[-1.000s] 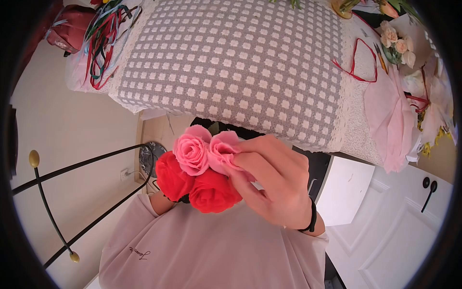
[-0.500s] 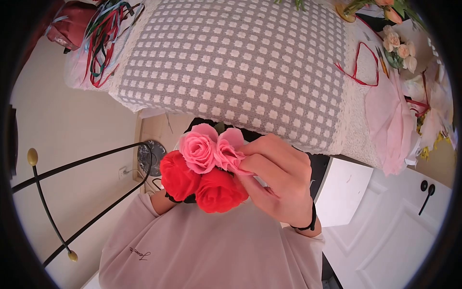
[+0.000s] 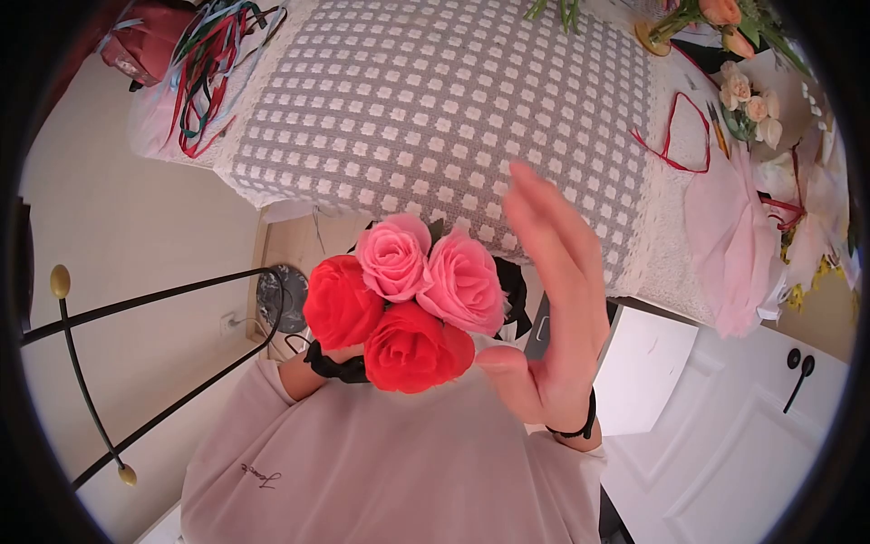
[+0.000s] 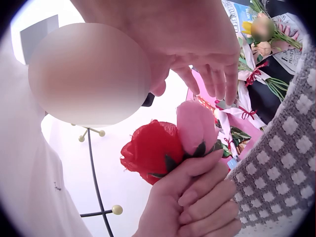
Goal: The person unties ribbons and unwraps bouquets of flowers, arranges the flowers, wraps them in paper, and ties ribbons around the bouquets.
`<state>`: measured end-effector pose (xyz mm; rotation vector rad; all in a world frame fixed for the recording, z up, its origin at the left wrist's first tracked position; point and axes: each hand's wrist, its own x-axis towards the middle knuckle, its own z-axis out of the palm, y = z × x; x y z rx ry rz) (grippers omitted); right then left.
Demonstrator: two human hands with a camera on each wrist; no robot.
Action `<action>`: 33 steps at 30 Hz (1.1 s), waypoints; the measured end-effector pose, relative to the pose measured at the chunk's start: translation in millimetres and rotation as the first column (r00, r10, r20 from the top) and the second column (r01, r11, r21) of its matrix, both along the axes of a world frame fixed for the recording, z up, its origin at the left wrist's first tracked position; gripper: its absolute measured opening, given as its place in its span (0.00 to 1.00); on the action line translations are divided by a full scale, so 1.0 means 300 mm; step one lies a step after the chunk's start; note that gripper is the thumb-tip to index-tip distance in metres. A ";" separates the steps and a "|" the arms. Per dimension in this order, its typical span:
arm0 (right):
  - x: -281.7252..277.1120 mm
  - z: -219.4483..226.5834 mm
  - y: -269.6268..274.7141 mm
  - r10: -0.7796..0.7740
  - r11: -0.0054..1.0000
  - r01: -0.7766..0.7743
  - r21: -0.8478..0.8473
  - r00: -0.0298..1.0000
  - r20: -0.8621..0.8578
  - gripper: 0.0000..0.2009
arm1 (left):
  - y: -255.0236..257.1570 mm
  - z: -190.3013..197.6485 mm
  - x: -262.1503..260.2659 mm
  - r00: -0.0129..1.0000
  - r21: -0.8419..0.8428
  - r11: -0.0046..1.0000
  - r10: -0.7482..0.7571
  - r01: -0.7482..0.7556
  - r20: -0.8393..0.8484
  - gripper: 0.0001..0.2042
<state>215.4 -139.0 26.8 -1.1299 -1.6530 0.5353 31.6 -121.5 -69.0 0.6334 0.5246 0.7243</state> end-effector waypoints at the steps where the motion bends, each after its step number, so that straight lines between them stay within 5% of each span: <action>1: 0.001 -0.004 0.004 0.001 1.000 -0.001 0.005 1.000 0.001 0.34 | -0.007 0.008 -0.019 1.000 0.004 1.000 0.004 -0.004 -0.008 0.06; 4: 0.000 -0.023 0.022 0.342 0.938 -0.303 -0.169 0.890 0.302 0.43 | -0.013 0.031 -0.023 0.999 0.019 1.000 0.016 -0.015 -0.036 0.05; 5: -0.031 -0.028 0.008 0.335 0.929 -0.304 -0.212 0.934 0.125 0.45 | -0.009 0.037 -0.038 0.999 0.025 0.999 0.023 -0.022 -0.046 0.06; 6: -0.024 -0.020 0.004 0.340 0.928 -0.311 -0.206 0.932 0.126 0.45 | -0.002 0.042 -0.036 0.998 0.030 0.999 0.034 -0.032 -0.055 0.06; 8: 0.000 -0.002 -0.001 0.148 0.976 -0.133 -0.171 0.986 0.080 0.42 | -0.032 0.055 -0.111 0.995 0.035 0.998 0.061 -0.059 -0.075 0.07; 9: -0.003 -0.022 -0.006 0.023 0.998 -0.028 -0.059 0.996 -0.085 0.39 | -0.032 0.062 -0.128 0.994 0.036 0.997 0.074 -0.071 -0.086 0.08; 12: 0.008 -0.004 -0.056 -0.111 0.989 0.094 -0.114 0.982 -0.150 0.34 | -0.005 0.084 -0.154 0.986 0.053 0.993 0.113 -0.107 -0.122 0.10; 14: 0.005 -0.009 -0.056 -0.051 0.991 0.038 -0.129 0.994 -0.095 0.28 | 0.059 0.125 -0.091 0.981 0.064 0.990 0.135 -0.127 -0.140 0.12; 15: -0.009 -0.013 -0.057 0.076 0.968 -0.068 -0.242 0.997 0.021 0.26 | 0.100 0.182 -0.088 0.991 -0.041 0.999 0.019 -0.014 0.129 0.20; 16: -0.025 -0.020 -0.059 0.209 0.920 -0.153 -0.362 0.970 0.123 0.26 | 0.122 0.212 -0.082 0.991 -0.036 0.999 0.020 -0.015 0.131 0.20; 20: -0.120 -0.092 -0.072 0.242 0.907 -0.202 -0.370 0.968 0.064 0.22 | 0.149 0.258 -0.044 0.974 -0.025 1.000 0.015 -0.009 0.228 0.25; 22: -0.148 -0.108 -0.078 0.271 0.755 -0.328 -0.567 0.945 -0.185 0.15 | 0.159 0.261 -0.032 0.963 -0.175 0.981 -0.030 0.080 0.268 0.25; 23: -0.152 -0.121 -0.074 0.269 0.759 -0.325 -0.564 0.946 -0.182 0.15 | 0.158 0.267 -0.025 0.974 -0.178 0.982 -0.024 0.066 0.225 0.26; 25: -0.156 -0.148 -0.065 0.270 0.572 -0.527 -0.629 0.845 -0.462 0.11 | 0.170 0.258 -0.025 0.979 -0.170 0.984 -0.020 0.056 0.204 0.26; 29: -0.140 -0.153 -0.064 0.227 0.411 -0.683 -0.604 0.718 -0.658 0.12 | 0.191 0.255 -0.026 0.989 -0.173 0.984 -0.010 0.035 0.147 0.26; 31: -0.151 -0.109 -0.069 0.027 0.278 -0.743 -0.609 0.639 -0.768 0.18 | 0.196 0.249 -0.015 0.990 -0.196 0.980 0.002 0.027 0.144 0.27; 33: -0.137 -0.108 -0.064 -0.014 0.215 -0.789 -0.576 0.587 -0.809 0.20 | 0.200 0.249 -0.007 0.990 -0.219 0.975 0.010 0.021 0.140 0.27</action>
